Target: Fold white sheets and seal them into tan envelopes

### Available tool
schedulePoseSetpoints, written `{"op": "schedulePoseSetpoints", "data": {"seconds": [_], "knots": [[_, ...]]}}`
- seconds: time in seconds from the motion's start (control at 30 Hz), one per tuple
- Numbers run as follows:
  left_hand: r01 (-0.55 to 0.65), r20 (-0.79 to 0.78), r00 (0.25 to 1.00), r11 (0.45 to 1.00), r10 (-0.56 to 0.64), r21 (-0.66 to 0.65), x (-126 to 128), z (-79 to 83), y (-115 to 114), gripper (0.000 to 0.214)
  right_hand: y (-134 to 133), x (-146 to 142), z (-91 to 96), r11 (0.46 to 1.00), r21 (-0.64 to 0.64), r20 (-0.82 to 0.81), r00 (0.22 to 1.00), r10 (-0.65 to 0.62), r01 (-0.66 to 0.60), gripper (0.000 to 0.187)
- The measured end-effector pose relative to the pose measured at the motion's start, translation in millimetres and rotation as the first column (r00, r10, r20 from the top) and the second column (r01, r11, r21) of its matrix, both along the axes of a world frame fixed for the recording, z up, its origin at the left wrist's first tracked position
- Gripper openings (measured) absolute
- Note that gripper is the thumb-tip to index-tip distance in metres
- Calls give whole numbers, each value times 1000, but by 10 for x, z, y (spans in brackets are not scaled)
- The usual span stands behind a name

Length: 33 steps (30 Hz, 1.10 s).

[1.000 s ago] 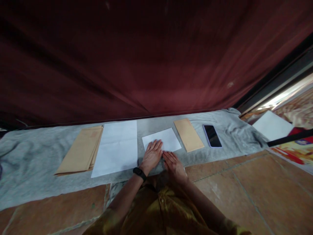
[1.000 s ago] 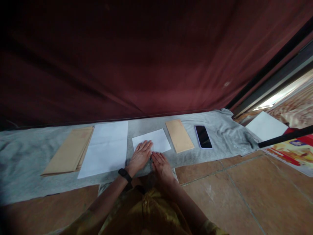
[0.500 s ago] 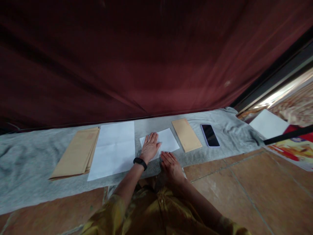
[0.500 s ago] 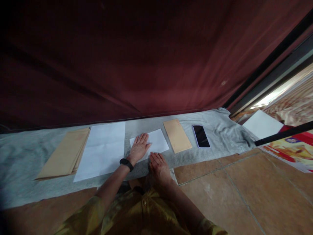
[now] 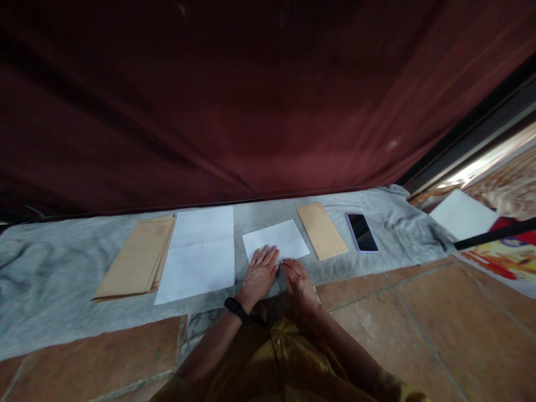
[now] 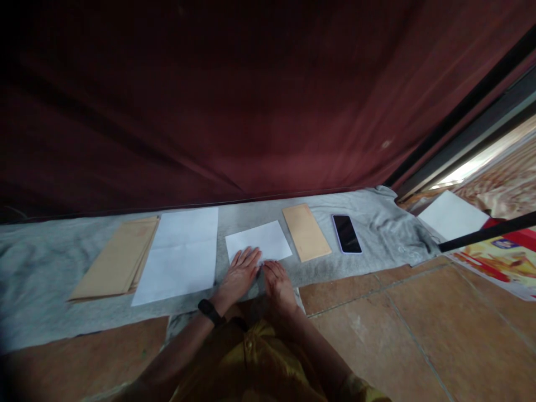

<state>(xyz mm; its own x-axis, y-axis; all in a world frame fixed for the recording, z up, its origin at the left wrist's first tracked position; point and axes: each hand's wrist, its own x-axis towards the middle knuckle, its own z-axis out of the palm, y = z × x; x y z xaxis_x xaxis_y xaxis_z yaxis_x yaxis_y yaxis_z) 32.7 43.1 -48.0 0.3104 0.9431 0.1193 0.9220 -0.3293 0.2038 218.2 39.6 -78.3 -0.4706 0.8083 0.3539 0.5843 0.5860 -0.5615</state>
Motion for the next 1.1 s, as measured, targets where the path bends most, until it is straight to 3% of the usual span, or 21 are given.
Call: {"op": "schedulePoseSetpoints", "data": {"seconds": [0.3,0.43,0.57,0.73,1.1], "knots": [[60,-26,998,998,-59,17,-10,37,-439,49,77,17,76,999,33,-3,1000,-11,11,42],[47,-24,999,998,-46,43,-22,23,-514,51,252,-160,208,994,70,100,992,75,-82,42],[-21,-42,999,998,23,57,-22,-28,-536,54,475,-407,261,993,59,200,976,90,-103,45],[-132,-18,991,987,134,96,-59,-93,-562,62,679,-553,201,996,58,277,960,46,-64,46],[-296,29,955,943,295,154,-155,-161,-546,63,941,-270,80,987,96,264,953,-146,125,50]]}}
